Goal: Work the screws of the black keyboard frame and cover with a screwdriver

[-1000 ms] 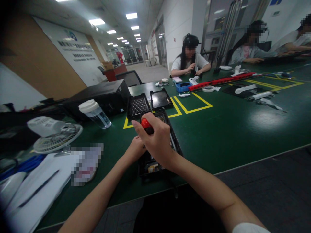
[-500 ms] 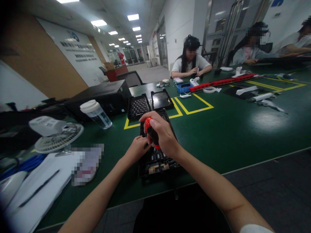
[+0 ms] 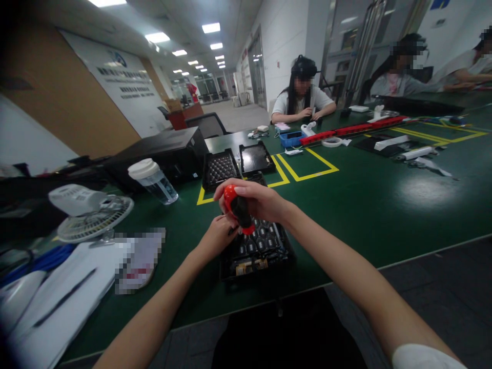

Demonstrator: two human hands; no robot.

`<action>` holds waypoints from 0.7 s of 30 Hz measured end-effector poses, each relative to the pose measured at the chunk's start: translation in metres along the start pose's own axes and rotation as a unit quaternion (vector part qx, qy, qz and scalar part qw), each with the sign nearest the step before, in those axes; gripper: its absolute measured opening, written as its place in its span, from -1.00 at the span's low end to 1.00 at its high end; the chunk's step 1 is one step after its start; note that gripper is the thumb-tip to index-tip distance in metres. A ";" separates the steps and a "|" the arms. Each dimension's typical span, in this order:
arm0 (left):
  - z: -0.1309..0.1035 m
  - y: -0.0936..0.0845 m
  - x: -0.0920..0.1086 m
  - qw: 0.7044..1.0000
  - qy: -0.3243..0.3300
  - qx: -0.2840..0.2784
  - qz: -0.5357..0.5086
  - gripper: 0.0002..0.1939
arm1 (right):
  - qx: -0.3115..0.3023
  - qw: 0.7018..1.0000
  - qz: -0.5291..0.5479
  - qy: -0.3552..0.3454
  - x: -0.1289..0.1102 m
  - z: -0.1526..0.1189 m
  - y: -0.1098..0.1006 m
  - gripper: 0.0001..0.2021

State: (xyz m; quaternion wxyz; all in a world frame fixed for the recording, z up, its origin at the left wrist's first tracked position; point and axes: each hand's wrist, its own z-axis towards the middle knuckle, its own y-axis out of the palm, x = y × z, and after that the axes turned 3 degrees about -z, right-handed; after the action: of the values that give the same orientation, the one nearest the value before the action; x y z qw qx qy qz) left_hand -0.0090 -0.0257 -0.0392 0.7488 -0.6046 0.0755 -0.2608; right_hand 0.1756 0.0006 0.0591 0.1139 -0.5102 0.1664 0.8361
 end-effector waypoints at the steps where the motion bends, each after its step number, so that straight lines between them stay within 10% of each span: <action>1: 0.000 0.000 -0.001 1.000 0.000 -0.002 0.002 -0.85 | -0.002 1.000 0.005 -0.001 0.000 0.001 -0.003 -0.70; 21: 0.001 0.001 -0.001 1.000 0.006 -0.013 -0.003 -0.84 | -0.013 0.996 0.074 -0.053 0.010 -0.006 -0.022 -0.68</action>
State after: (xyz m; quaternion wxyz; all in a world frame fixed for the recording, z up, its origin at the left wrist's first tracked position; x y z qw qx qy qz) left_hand -0.0090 -0.0247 -0.0399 0.7400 -0.6127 0.0813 -0.2653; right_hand 0.1837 0.0184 0.0442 0.0534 -0.4532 0.1869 0.8700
